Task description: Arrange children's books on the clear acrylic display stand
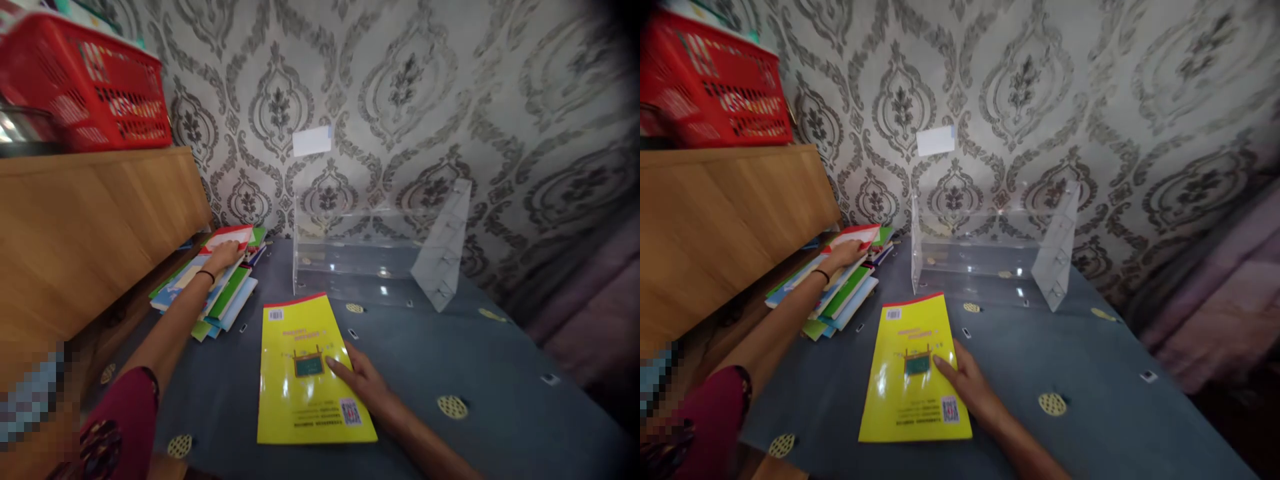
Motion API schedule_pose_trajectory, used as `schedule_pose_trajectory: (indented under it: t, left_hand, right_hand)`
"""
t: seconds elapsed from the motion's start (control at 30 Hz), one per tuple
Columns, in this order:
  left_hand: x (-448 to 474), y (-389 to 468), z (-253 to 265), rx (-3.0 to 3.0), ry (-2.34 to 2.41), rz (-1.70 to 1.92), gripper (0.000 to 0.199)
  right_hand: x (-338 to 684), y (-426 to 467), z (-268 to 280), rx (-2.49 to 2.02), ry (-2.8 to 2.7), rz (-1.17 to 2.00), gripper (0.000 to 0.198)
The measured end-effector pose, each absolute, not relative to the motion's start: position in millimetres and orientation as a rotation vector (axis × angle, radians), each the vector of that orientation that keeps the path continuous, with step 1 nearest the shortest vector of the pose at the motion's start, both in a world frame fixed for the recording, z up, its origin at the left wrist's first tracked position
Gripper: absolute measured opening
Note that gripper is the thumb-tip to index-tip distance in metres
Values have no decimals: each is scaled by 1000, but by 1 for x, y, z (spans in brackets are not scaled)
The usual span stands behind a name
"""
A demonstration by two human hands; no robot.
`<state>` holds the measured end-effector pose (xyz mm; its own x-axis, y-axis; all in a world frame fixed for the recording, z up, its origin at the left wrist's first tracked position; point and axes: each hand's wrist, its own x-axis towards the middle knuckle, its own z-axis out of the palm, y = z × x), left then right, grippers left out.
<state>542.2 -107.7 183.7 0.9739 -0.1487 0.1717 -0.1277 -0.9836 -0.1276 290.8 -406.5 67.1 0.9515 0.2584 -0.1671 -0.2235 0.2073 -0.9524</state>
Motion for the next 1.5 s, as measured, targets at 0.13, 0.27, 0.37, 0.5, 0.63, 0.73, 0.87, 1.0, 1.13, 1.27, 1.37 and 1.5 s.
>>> schedule_pose_trajectory:
  t: [0.13, 0.27, 0.37, 0.5, 0.63, 0.73, 0.87, 1.0, 1.13, 1.27, 1.37, 1.5]
  left_hand:
    - [507, -121, 182, -3001, 452, -366, 37]
    - [441, -148, 151, -2991, 1081, -408, 26]
    - [394, -164, 114, -3025, 1261, -269, 24]
    - [359, -166, 84, -3135, 1117, -231, 28]
    - [343, -154, 83, -3179, 842, -239, 22]
    - [336, -148, 89, -3159, 779, -234, 19]
    - [336, -151, 94, -3068, 831, -301, 21]
    - [356, -159, 85, -3111, 1092, -306, 23]
    - [382, -161, 61, -3210, 1268, -338, 35]
    - [393, -155, 38, -3242, 1321, -324, 45]
    - [393, -150, 30, -3223, 1359, -319, 50]
    - [387, -150, 33, -3187, 1324, -414, 47]
  right_hand:
    - [290, -415, 70, -1325, -15, 424, 68]
    - [292, -429, 75, -1320, -77, 593, 66]
    - [299, -438, 77, -1391, -141, 653, 65]
    - [318, -448, 83, -1743, -192, 582, 55]
    - [343, -452, 100, -2316, -407, 445, 28]
    - [354, -447, 114, -2698, -497, 259, 27]
    - [354, -431, 124, -3036, -471, 189, 31]
    - [341, -407, 126, -3213, -403, 69, 26]
    - [321, -372, 115, -3073, -575, -75, 27]
    - [301, -339, 90, -2804, -699, 26, 50]
    - [291, -330, 74, -2696, -806, 44, 85]
    - [293, -339, 73, -2655, -908, 113, 86]
